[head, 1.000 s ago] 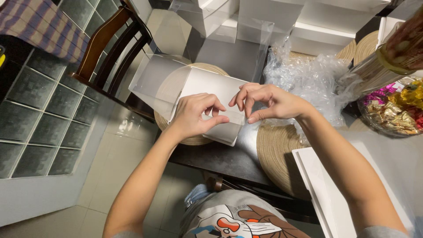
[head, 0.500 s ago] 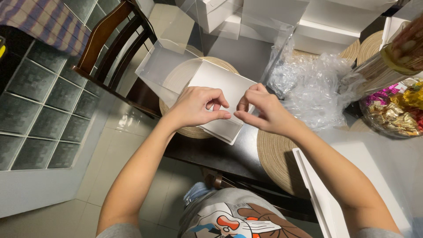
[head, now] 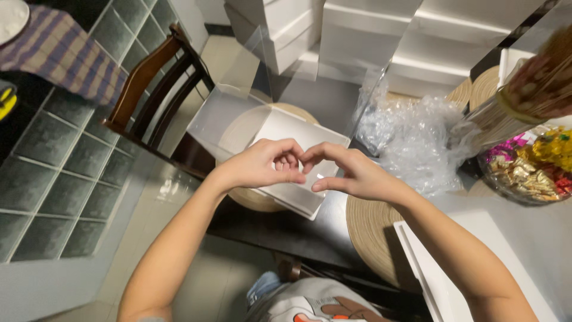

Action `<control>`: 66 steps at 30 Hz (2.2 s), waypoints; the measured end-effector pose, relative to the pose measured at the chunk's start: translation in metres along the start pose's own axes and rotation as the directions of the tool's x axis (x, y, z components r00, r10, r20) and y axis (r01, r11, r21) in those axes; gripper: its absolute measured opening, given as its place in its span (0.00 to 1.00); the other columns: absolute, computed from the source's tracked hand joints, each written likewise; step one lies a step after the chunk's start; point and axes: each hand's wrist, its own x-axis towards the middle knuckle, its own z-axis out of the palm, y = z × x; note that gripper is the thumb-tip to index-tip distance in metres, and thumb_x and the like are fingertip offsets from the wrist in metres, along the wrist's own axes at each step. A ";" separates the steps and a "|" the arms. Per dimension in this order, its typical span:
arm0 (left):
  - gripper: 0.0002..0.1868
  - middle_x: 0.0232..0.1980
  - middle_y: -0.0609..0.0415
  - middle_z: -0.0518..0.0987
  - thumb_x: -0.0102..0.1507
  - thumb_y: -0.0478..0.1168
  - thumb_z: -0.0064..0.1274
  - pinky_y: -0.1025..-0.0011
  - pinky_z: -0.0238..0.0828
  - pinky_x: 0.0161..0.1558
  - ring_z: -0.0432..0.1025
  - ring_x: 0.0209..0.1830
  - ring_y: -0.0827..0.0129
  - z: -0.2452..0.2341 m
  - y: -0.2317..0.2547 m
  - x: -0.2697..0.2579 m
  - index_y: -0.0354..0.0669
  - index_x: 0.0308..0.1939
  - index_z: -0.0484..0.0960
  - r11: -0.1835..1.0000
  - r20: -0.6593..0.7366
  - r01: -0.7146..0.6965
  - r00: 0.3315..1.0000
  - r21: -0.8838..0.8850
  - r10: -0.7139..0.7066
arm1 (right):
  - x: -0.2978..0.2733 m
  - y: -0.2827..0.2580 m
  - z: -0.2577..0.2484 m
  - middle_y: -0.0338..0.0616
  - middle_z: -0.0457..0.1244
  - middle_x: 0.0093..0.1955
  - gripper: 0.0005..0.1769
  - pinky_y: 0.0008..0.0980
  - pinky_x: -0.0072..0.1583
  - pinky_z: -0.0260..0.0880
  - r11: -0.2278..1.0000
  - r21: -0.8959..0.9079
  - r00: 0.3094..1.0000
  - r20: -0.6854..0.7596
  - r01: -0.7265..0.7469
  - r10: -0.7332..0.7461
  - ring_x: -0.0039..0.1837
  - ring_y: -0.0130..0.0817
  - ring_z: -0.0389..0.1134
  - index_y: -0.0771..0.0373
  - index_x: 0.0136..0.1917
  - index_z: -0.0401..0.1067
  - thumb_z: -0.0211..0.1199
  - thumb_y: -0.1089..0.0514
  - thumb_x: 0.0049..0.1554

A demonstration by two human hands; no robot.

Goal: The person removes a white cardboard box from a clear plastic bag, folds the box into shape, and stacks it with other assembled boxes on the table. The process is repeated for multiple boxes.

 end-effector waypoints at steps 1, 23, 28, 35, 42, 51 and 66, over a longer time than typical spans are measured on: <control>0.19 0.36 0.57 0.81 0.60 0.49 0.64 0.74 0.72 0.39 0.73 0.36 0.76 -0.006 -0.003 0.008 0.41 0.48 0.82 0.999 -0.079 -0.006 0.997 0.033 0.009 | 0.001 0.005 -0.005 0.40 0.66 0.60 0.21 0.32 0.63 0.68 0.988 0.115 0.993 -0.073 0.100 -0.092 0.65 0.33 0.66 0.63 0.62 0.70 0.68 0.61 0.56; 0.24 0.59 0.40 0.79 0.67 0.55 0.45 0.40 0.54 0.66 0.65 0.65 0.41 -0.216 -0.150 0.429 0.39 0.53 0.82 0.826 -0.783 0.513 0.603 0.234 -0.152 | 0.160 0.211 -0.314 0.39 0.64 0.42 0.22 0.28 0.39 0.69 0.909 0.414 0.297 -0.864 -0.042 0.407 0.40 0.26 0.65 0.65 0.64 0.73 0.58 0.51 0.63; 0.21 0.52 0.42 0.83 0.62 0.48 0.55 0.58 0.71 0.60 0.76 0.56 0.50 -0.223 -0.155 0.442 0.36 0.52 0.82 0.985 -0.876 0.146 0.482 0.088 0.007 | 0.166 0.198 -0.320 0.45 0.67 0.37 0.18 0.29 0.42 0.70 0.932 0.355 0.234 -0.914 0.070 0.331 0.37 0.28 0.67 0.80 0.50 0.75 0.60 0.57 0.63; 0.19 0.46 0.51 0.80 0.59 0.34 0.60 0.72 0.71 0.47 0.73 0.45 0.68 -0.239 -0.102 0.368 0.35 0.53 0.78 0.937 -0.853 -0.274 0.520 -0.215 -0.043 | 0.142 0.135 -0.290 0.48 0.71 0.41 0.12 0.29 0.44 0.72 0.864 0.404 0.336 -0.893 0.301 0.300 0.39 0.30 0.69 0.73 0.52 0.74 0.62 0.60 0.61; 0.18 0.42 0.53 0.78 0.63 0.31 0.57 0.77 0.69 0.40 0.71 0.36 0.73 -0.212 -0.041 0.196 0.33 0.55 0.70 0.797 -0.693 -0.362 0.714 -0.484 -0.096 | 0.064 0.054 -0.177 0.49 0.71 0.47 0.31 0.27 0.47 0.70 0.810 0.489 0.482 -0.822 0.324 0.304 0.46 0.29 0.73 0.77 0.73 0.62 0.62 0.61 0.60; 0.23 0.55 0.51 0.81 0.61 0.30 0.52 0.80 0.70 0.46 0.71 0.39 0.80 -0.144 -0.031 -0.026 0.32 0.60 0.75 0.841 -0.587 -0.096 0.758 -0.532 -0.285 | -0.049 0.023 0.014 0.41 0.67 0.38 0.19 0.26 0.46 0.68 0.754 0.655 0.718 -0.503 -0.046 0.481 0.37 0.25 0.66 0.73 0.59 0.71 0.64 0.59 0.58; 0.26 0.49 0.57 0.80 0.58 0.32 0.59 0.78 0.68 0.41 0.73 0.40 0.80 -0.123 -0.093 -0.073 0.36 0.61 0.75 0.829 -0.559 0.116 0.686 -0.547 -0.465 | -0.040 0.042 0.045 0.38 0.66 0.36 0.18 0.24 0.42 0.66 0.781 0.615 0.701 -0.511 -0.107 0.498 0.38 0.24 0.64 0.71 0.59 0.71 0.66 0.59 0.59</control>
